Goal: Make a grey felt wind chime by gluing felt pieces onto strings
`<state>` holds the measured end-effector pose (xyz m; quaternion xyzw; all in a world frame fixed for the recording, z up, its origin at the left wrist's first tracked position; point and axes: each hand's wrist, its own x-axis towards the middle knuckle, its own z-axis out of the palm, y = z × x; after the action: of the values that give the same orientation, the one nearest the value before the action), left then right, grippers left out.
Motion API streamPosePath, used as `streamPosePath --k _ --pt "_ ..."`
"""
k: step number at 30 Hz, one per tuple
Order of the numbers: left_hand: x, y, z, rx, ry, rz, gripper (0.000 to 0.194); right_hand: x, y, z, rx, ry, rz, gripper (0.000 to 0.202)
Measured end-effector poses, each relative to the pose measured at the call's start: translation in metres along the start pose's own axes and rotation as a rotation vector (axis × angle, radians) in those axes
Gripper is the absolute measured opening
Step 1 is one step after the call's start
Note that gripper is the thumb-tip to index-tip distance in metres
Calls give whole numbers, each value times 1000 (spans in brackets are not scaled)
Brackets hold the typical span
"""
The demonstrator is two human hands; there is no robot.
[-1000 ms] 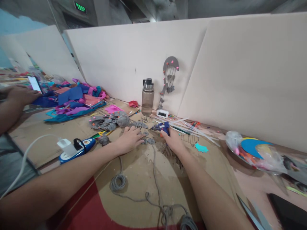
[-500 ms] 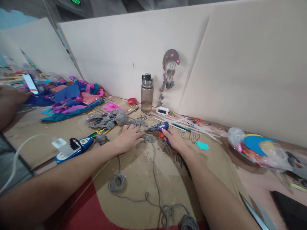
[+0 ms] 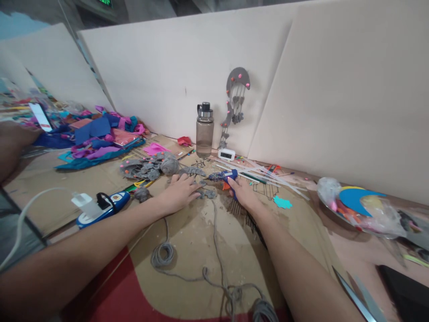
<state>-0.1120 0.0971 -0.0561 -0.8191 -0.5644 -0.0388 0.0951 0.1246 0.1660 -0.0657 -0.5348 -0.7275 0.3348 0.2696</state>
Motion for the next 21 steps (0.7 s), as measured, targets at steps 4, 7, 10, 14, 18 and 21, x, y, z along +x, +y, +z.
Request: streamPosePath --k 4,7,10,14,18,21 --pt "0 0 1 -10 16 -4 39 -2 -6 -1 -58 -28 -2 45" --pt "0 -1 3 -16 24 -3 39 -2 -11 2 -174 5 -5 41" --pt "0 -1 3 -8 32 -2 38 -2 -10 3 -193 21 -24 42" --pt "0 0 1 -3 20 -3 38 -2 -5 -1 -89 -4 -2 46" --pt "0 1 -1 -8 6 -9 39 -2 -7 -2 -113 -35 -5 46" --pt "0 1 -2 -15 3 -10 39 -3 -10 1 -157 -4 -1 43"
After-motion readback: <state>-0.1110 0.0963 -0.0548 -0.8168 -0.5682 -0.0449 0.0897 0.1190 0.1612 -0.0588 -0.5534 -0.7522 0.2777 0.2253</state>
